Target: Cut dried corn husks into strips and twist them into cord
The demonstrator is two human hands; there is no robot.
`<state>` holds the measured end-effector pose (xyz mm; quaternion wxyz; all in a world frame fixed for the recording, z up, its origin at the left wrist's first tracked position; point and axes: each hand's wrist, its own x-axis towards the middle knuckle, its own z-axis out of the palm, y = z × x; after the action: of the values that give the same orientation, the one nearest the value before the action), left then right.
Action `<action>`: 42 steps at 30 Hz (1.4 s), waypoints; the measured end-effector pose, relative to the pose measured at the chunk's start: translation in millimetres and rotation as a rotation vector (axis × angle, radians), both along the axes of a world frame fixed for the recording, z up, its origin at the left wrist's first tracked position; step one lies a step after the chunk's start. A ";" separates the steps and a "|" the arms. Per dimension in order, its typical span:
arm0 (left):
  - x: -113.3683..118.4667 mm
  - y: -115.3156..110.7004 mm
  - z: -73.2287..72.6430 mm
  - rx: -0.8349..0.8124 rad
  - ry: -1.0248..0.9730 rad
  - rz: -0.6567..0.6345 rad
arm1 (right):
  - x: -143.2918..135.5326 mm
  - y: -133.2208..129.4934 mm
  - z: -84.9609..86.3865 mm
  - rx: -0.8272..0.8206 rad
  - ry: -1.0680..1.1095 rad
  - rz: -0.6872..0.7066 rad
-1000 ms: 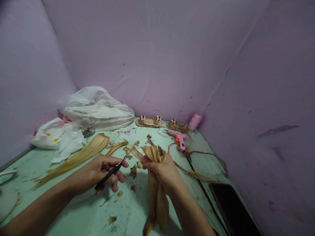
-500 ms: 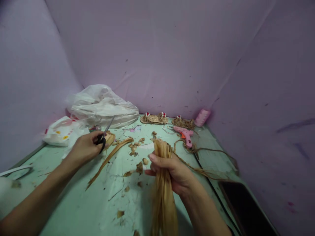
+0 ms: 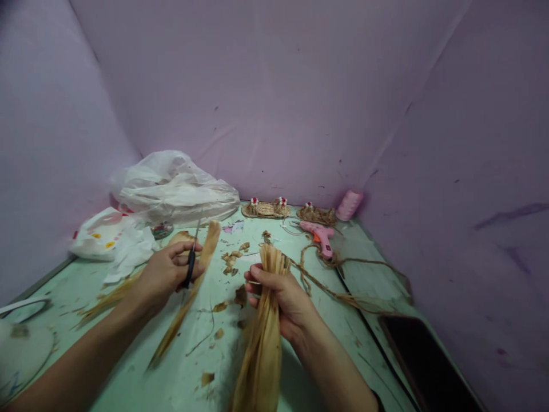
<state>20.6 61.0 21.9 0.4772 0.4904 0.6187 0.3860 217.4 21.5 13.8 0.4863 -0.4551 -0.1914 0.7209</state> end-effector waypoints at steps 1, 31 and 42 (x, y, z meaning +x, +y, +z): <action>8.2 -8.7 6.1 -0.043 -0.071 -0.029 | -3.5 -0.6 -1.1 -0.056 0.012 -0.036; 2.3 -25.9 20.3 -0.022 0.297 -0.787 | 1.2 3.1 0.9 0.016 -0.266 -0.022; 5.5 -26.2 21.7 0.036 0.299 -0.787 | -7.5 -2.1 7.6 0.078 -0.345 -0.090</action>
<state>26.2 34.8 43.6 0.4846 0.7482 0.4397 0.1094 209.9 19.4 21.4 0.4955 -0.5610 -0.2793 0.6015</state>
